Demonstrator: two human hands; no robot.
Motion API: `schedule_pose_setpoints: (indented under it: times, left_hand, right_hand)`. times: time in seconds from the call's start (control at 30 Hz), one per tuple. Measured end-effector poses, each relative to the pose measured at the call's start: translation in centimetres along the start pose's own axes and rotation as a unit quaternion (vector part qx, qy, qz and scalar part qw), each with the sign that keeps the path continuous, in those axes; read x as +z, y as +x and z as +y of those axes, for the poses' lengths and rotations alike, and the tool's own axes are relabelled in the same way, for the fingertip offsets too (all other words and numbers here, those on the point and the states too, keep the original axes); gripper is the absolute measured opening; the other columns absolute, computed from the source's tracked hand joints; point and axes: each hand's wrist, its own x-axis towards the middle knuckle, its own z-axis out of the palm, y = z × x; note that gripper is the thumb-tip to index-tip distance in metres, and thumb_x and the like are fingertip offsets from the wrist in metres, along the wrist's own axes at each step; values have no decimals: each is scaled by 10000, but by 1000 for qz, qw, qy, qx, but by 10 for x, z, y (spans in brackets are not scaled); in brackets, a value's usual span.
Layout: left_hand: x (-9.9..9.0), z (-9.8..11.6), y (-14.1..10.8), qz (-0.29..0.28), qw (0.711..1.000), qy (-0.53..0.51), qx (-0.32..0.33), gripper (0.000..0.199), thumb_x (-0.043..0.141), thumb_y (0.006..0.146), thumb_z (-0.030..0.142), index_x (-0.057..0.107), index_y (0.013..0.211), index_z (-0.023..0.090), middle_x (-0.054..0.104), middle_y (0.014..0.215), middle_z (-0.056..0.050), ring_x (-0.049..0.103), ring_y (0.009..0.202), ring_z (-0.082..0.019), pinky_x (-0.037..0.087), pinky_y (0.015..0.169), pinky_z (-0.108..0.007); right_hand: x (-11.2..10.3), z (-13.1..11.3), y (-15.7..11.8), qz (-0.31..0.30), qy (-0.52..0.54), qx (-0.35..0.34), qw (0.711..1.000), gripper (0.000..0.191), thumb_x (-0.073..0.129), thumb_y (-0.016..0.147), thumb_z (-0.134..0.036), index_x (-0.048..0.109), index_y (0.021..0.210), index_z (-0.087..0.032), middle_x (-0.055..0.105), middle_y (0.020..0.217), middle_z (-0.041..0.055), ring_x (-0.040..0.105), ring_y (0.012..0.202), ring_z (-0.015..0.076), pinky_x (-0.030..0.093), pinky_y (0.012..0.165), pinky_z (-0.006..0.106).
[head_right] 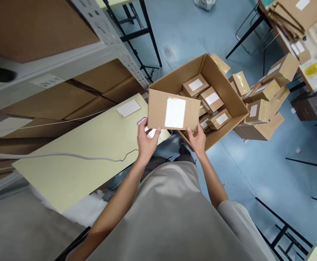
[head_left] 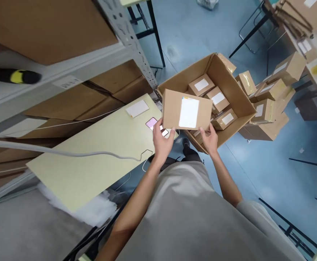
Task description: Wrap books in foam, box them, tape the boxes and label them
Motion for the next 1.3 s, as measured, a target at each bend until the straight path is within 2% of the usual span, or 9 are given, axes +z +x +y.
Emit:
schedule_pose_setpoints:
  times: [0.2,0.3,0.43,0.63,0.8,0.93,1.03,1.13,1.3]
  left_hand:
    - [106,3,18,-156,987,14,-29,567,706,1007,337,595,1547,204,675,1541,-173,712,1367,-310,614,1170,-463]
    - [136,-8,26,-200,978,39,-47,542,724,985,298,633,1510,200,689,1522,-174,754,1297,-310,614,1175,-474]
    - [155,-25,38,-190,977,63,-77,524,715,979,273,645,1492,195,698,1514,-177,766,1267,-311,619,1159,-480]
    - [146,-43,82,-107,978,118,-136,463,758,971,297,669,1412,190,799,1337,-151,787,1137,-320,622,1088,-482]
    - [136,-64,147,-34,970,149,-188,438,773,960,260,677,1374,152,808,1308,-173,788,1164,-330,587,1112,-481]
    - [136,-89,187,1,971,129,-201,529,775,923,171,663,1439,140,764,1420,-201,716,1384,-359,495,1273,-546]
    - [141,-99,189,-13,972,137,-188,642,827,883,190,647,1496,124,723,1491,-220,627,1513,-399,418,1350,-581]
    - [149,-100,171,-84,962,178,-189,663,773,952,233,601,1577,95,665,1597,-236,581,1573,-393,417,1360,-534]
    - [175,-105,144,-200,907,193,-316,706,766,995,284,562,1638,77,602,1685,-243,550,1615,-378,407,1354,-433]
  right_hand:
    - [-74,61,28,66,-39,78,994,690,620,1005,-709,683,1465,-198,807,1383,184,788,1251,363,635,1105,534]
    - [-88,82,30,65,-47,108,991,672,602,1004,-716,703,1414,-193,819,1366,192,804,1237,370,624,1118,538]
    - [-90,98,51,26,-67,103,992,718,561,1017,-735,680,1463,-184,835,1320,184,818,1192,359,643,1079,522]
    - [-51,92,158,-68,-97,11,993,755,558,1054,-684,603,1605,-170,792,1427,194,793,1222,358,618,1137,531]
    - [20,82,278,-170,-85,-92,977,785,601,1062,-686,545,1665,-186,712,1587,152,687,1454,352,526,1284,489]
    - [74,95,338,-202,-94,-92,971,851,652,1039,-692,538,1664,-126,590,1718,193,501,1650,343,364,1406,505]
    - [92,115,344,-219,-114,-26,969,858,698,1026,-601,533,1646,-31,567,1718,260,478,1662,359,335,1417,528]
    - [90,137,328,-219,-149,27,964,790,688,1011,-421,518,1637,29,516,1745,298,459,1674,358,309,1429,518]
    - [69,168,297,-182,-224,94,953,815,685,954,-334,464,1674,-20,488,1760,301,420,1684,393,322,1407,567]
